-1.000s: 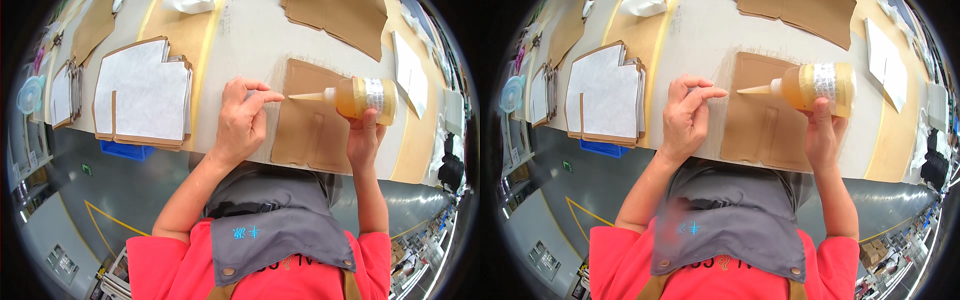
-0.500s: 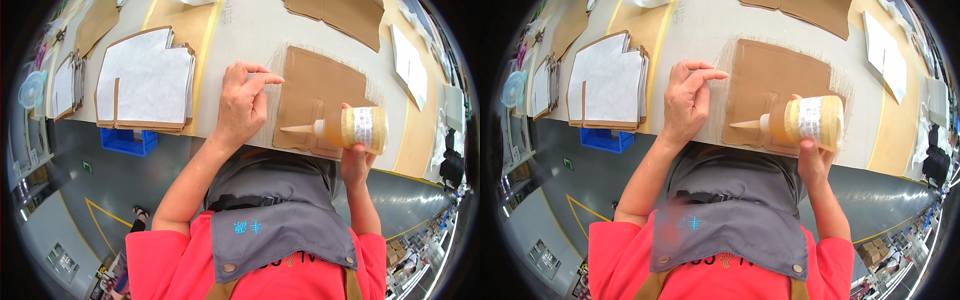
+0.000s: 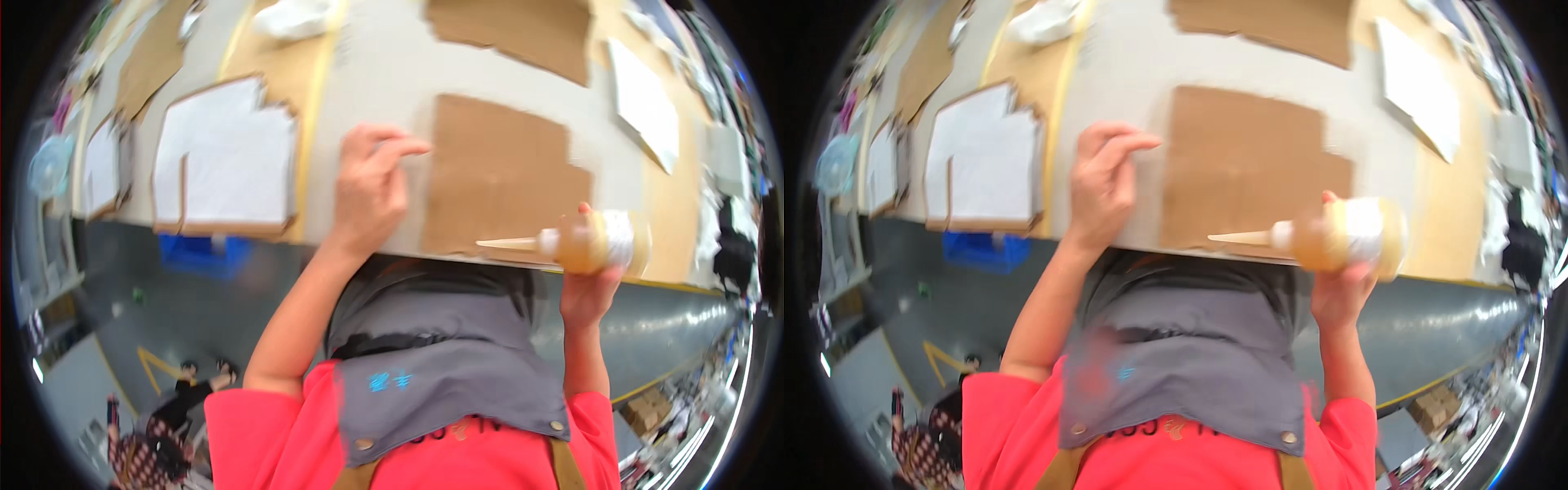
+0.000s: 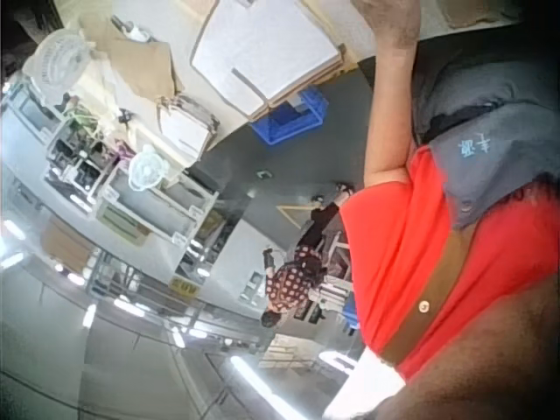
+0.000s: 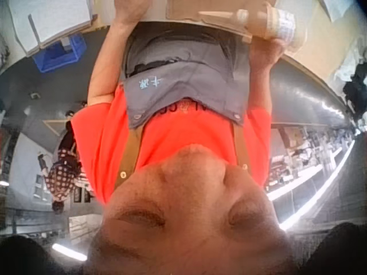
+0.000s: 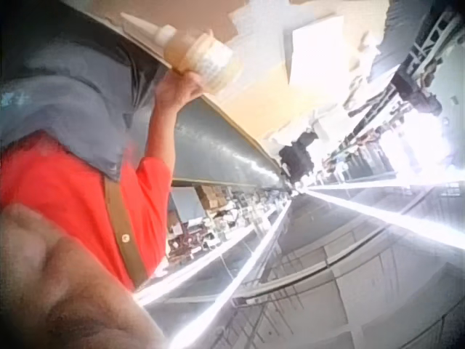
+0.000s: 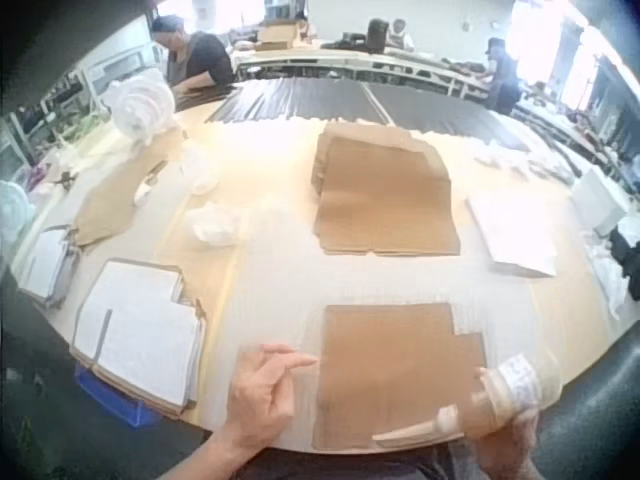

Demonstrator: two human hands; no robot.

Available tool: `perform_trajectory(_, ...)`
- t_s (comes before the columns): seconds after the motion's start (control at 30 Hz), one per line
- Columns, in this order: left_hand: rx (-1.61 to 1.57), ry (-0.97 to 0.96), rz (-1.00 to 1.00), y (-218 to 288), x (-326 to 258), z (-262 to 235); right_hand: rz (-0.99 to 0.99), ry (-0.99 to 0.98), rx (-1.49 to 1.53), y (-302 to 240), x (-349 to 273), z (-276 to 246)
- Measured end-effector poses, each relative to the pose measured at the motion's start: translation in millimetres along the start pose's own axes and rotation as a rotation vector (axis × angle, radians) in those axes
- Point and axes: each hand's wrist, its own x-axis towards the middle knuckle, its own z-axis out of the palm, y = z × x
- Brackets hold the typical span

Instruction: The person applies glue from a squeeze bottle onto brown cardboard pieces and then places white paper sheets on top, pressing them down to adhere. The process is repeated for multiple units on a workbench.

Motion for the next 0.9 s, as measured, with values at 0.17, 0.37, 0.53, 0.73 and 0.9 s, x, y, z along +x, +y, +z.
perform_trajectory(0.17, -0.024, 0.014, -0.013, 1, -1, -6, 0.061, 0.260, -0.280, -77, 101, -140)
perform_trajectory(0.37, -0.041, -0.014, -0.015, 4, 4, 0, 0.226, 0.302, -1.638, -80, 123, -258)
perform_trajectory(0.53, -0.003, -0.021, -0.018, 5, 2, -7, -0.608, 0.232, -1.750, -65, 150, -191)
perform_trajectory(0.73, 0.042, -0.066, 0.091, 34, 27, -17, -0.818, -0.056, -1.643, -37, 219, -99)
perform_trajectory(0.9, -0.224, -0.231, 0.051, 84, 97, 21, -0.955, 0.011, -1.473, -8, 264, -114)
